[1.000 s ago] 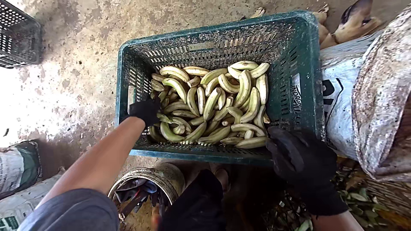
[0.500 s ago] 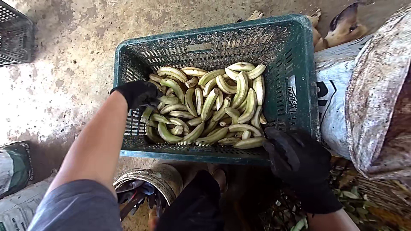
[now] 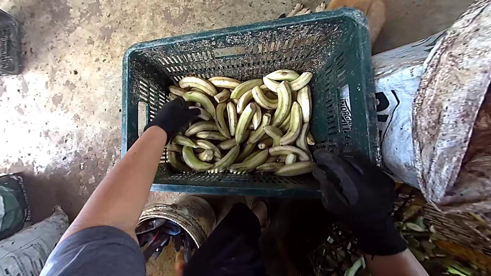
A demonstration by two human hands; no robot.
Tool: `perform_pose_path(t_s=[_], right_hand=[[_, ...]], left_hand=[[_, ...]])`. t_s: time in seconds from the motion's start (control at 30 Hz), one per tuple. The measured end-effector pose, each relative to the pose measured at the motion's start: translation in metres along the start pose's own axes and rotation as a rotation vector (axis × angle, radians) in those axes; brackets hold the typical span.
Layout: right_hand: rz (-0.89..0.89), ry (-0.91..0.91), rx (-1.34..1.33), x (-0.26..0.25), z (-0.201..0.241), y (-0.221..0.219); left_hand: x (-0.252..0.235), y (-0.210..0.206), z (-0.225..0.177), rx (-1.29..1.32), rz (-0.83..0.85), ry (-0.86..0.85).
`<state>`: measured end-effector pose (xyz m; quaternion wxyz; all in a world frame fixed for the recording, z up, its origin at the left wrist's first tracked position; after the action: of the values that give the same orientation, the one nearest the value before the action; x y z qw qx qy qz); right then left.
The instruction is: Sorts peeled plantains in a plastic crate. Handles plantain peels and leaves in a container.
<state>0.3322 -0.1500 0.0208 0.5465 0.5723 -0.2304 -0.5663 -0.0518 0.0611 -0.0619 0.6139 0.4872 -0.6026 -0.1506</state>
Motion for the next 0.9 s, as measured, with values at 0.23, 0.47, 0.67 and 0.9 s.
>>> perform_pose_path(t_s=[0.23,0.47,0.67,0.9], right_hand=[[0.013,0.012,0.000,-0.001,0.002,-0.001],[0.022,0.005,-0.010,0.002,0.000,-0.002],[0.036,0.010,0.009,0.002,-0.001,-0.003],[0.057,-0.006,-0.016,0.002,-0.002,-0.004]], left_hand=[[-0.035,-0.037,-0.019,-0.308,0.038,-0.092],[0.020,0.011,0.019,-0.747,0.125,-0.051],[0.041,-0.030,0.047,-0.975,0.016,0.111],[0.048,0.030,0.050,-0.519,0.109,-0.031]])
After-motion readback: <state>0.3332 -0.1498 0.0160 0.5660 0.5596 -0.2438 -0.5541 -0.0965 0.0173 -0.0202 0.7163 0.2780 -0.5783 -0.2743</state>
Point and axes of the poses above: each hand's wrist, its own x-axis away from the middle knuckle, its own y-axis out of the back of the hand, z = x × y, the point moved 8 cm from there along -x, towards the middle knuckle, and after that the axes turned 9 degrees about y, right-handed, at the moved point
